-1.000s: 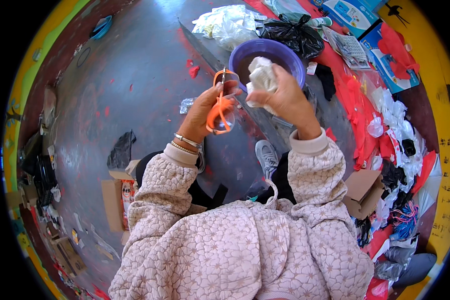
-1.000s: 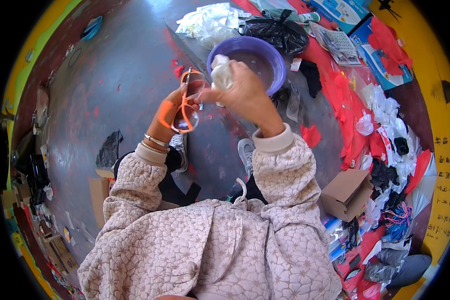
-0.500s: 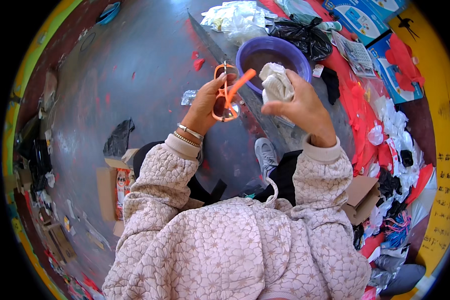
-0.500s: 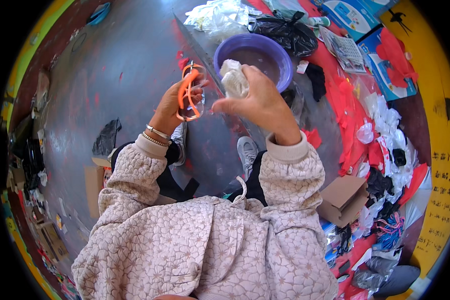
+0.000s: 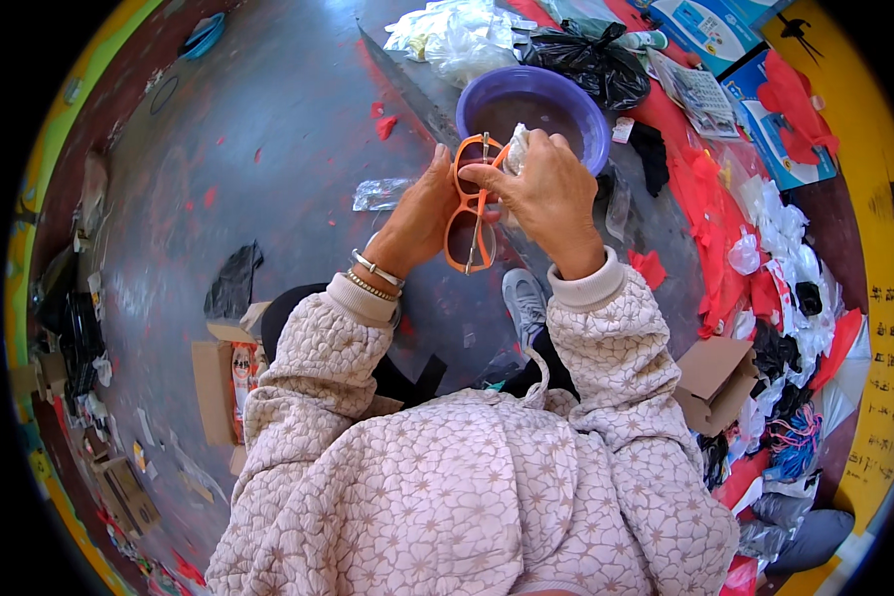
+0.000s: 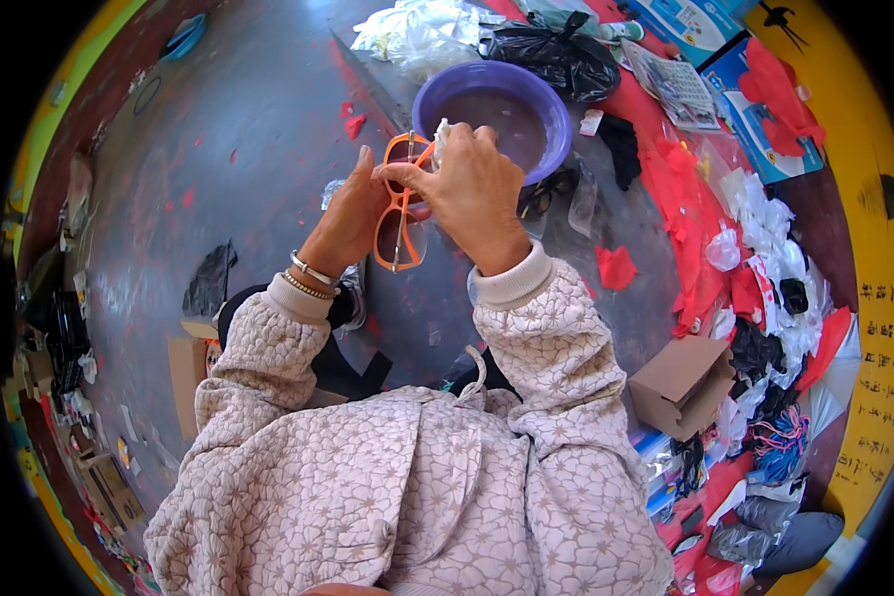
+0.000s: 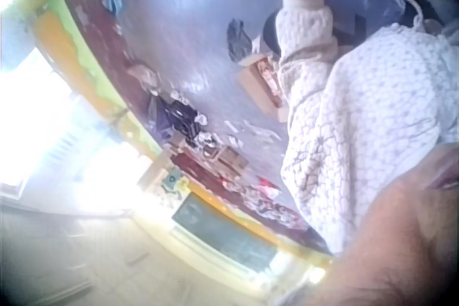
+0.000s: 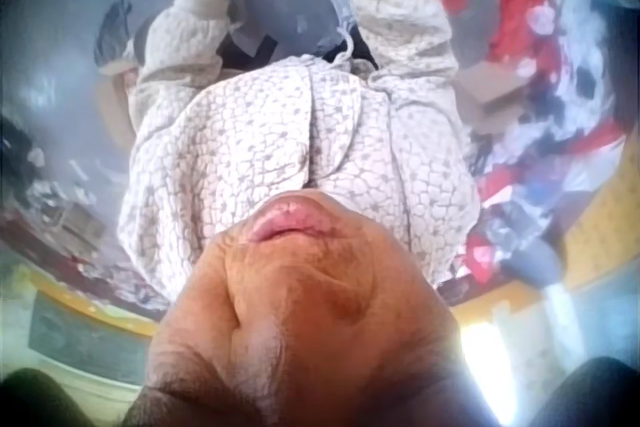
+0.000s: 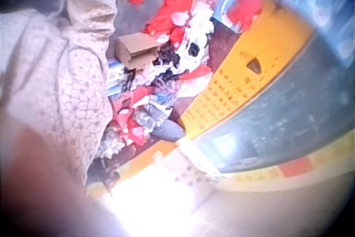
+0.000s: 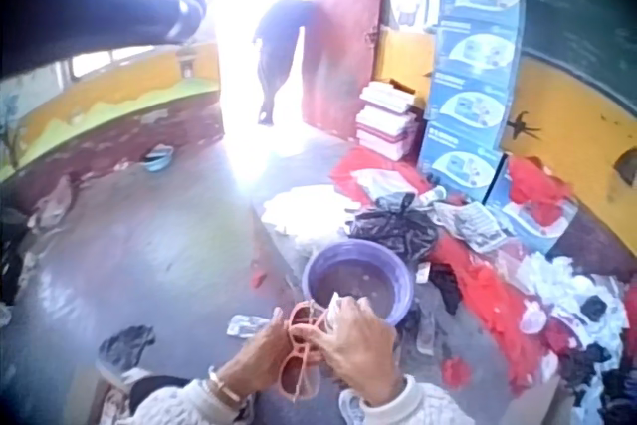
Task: The person sits on the floor and wipes several pairs of sunglasses with a white cloth, dipping the cloth into a purple bowl of water between items. Sunglasses are handled one at a time, wiped on lenses and frames, then placed into a small cardboard box.
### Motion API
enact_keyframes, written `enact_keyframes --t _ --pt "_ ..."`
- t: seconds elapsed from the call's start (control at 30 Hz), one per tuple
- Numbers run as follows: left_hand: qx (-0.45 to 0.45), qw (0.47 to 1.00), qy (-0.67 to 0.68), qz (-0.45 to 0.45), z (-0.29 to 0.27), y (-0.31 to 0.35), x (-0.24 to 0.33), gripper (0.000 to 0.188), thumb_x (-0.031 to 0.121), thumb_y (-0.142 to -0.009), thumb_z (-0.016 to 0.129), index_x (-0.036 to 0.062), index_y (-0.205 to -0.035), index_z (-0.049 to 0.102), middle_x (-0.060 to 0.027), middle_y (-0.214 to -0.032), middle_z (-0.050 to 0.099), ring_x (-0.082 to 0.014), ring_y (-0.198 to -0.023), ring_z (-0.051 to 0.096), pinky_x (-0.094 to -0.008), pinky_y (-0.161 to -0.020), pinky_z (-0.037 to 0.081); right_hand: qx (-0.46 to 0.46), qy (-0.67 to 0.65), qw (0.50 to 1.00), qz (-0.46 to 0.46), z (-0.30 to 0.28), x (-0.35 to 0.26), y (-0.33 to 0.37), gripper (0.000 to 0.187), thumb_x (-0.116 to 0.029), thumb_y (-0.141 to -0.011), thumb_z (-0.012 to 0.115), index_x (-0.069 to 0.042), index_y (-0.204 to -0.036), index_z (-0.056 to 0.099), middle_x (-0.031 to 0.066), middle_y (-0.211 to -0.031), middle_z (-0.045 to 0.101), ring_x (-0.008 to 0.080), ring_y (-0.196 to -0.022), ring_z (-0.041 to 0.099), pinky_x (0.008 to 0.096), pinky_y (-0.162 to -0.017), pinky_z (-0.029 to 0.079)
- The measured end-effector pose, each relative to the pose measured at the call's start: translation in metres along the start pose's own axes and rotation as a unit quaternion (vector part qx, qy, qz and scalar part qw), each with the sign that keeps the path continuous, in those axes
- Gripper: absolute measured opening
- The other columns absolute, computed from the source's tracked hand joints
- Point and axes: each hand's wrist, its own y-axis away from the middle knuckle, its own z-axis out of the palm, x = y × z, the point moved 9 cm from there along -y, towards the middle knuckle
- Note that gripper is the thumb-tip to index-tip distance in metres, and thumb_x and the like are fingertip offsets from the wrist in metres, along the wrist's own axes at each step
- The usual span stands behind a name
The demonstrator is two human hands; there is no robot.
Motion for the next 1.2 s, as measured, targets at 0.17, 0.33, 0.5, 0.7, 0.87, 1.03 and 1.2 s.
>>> enact_keyframes --t 0.17,0.33,0.5,0.7,0.87,1.03,1.2 --pt "0.030 0.988 -0.154 0.006 0.000 0.005 0.004 0.055 0.025 -0.078 0.062 0.0003 -0.123 0.041 -0.0101 -0.108 0.054 -0.0126 -0.088 0.057 -0.0212 -0.076 0.050 -0.022 -0.198 0.977 0.077 0.003 0.035 -0.010 0.056 -0.055 -0.076 0.057 0.000 -0.076 0.059 0.0173 -0.069 0.058 0.0281 -0.064 0.057 0.0357 -0.059 0.044" --pt "0.055 0.998 0.027 0.005 -0.003 0.007 0.007 0.052 0.015 -0.079 0.058 -0.0014 -0.125 0.039 -0.0193 -0.111 0.052 -0.0174 -0.084 0.060 -0.0239 -0.076 0.053 0.113 -0.325 0.924 0.166 -0.028 0.106 -0.017 0.032 -0.033 -0.082 0.060 -0.001 -0.085 0.061 0.0123 -0.071 0.061 0.0216 -0.060 0.060 0.0319 -0.056 0.046" --pt "-0.094 0.975 0.201 -0.026 0.022 0.009 0.004 0.053 0.018 -0.080 0.054 -0.0023 -0.125 0.036 -0.0209 -0.099 0.053 -0.0213 -0.084 0.060 -0.0271 -0.075 0.054 -0.123 -0.623 0.749 0.191 0.042 0.082 -0.014 0.033 -0.026 -0.080 0.065 0.000 -0.098 0.056 0.0063 -0.082 0.060 0.0129 -0.066 0.058 0.0265 -0.060 0.048" --pt "-0.174 0.975 0.128 -0.054 0.037 0.015 -0.008 0.079 0.043 -0.076 0.054 -0.0115 -0.126 0.027 -0.0193 -0.090 0.051 -0.0206 -0.073 0.057 -0.0252 -0.063 0.053 -0.225 -0.648 0.725 0.058 0.054 0.023 -0.008 0.039 -0.023 -0.076 0.068 0.000 -0.104 0.054 0.0041 -0.092 0.058 0.0107 -0.080 0.056 0.0230 -0.069 0.046" --pt "-0.181 0.981 0.057 -0.051 0.040 0.018 -0.003 0.068 0.043 -0.081 0.049 -0.0102 -0.121 0.036 -0.0174 -0.090 0.053 -0.0188 -0.072 0.057 -0.0266 -0.065 0.051 -0.205 -0.675 0.708 0.032 0.045 0.013 -0.009 0.039 -0.019 -0.074 0.069 0.001 -0.103 0.052 0.0050 -0.088 0.059 0.0108 -0.076 0.056 0.0241 -0.067 0.047" --pt "-0.045 0.972 -0.216 -0.080 0.015 0.017 -0.007 0.039 0.029 -0.090 0.045 -0.0021 -0.113 0.049 -0.0093 -0.090 0.058 -0.0145 -0.078 0.057 -0.0265 -0.072 0.048 -0.187 -0.669 0.707 0.135 0.054 0.026 -0.006 0.028 -0.017 -0.073 0.071 0.001 -0.088 0.055 0.0061 -0.069 0.058 0.0120 -0.056 0.055 0.0258 -0.053 0.047" --pt "-0.022 0.844 -0.518 0.141 0.025 0.022 0.020 0.024 0.015 -0.089 0.048 -0.0015 -0.106 0.052 -0.0061 -0.088 0.057 -0.0136 -0.077 0.056 -0.0249 -0.071 0.046 -0.197 -0.593 0.759 0.182 0.064 0.033 0.000 0.025 -0.022 -0.077 0.068 0.000 -0.073 0.058 0.0051 -0.064 0.058 0.0117 -0.056 0.056 0.0252 -0.050 0.046"
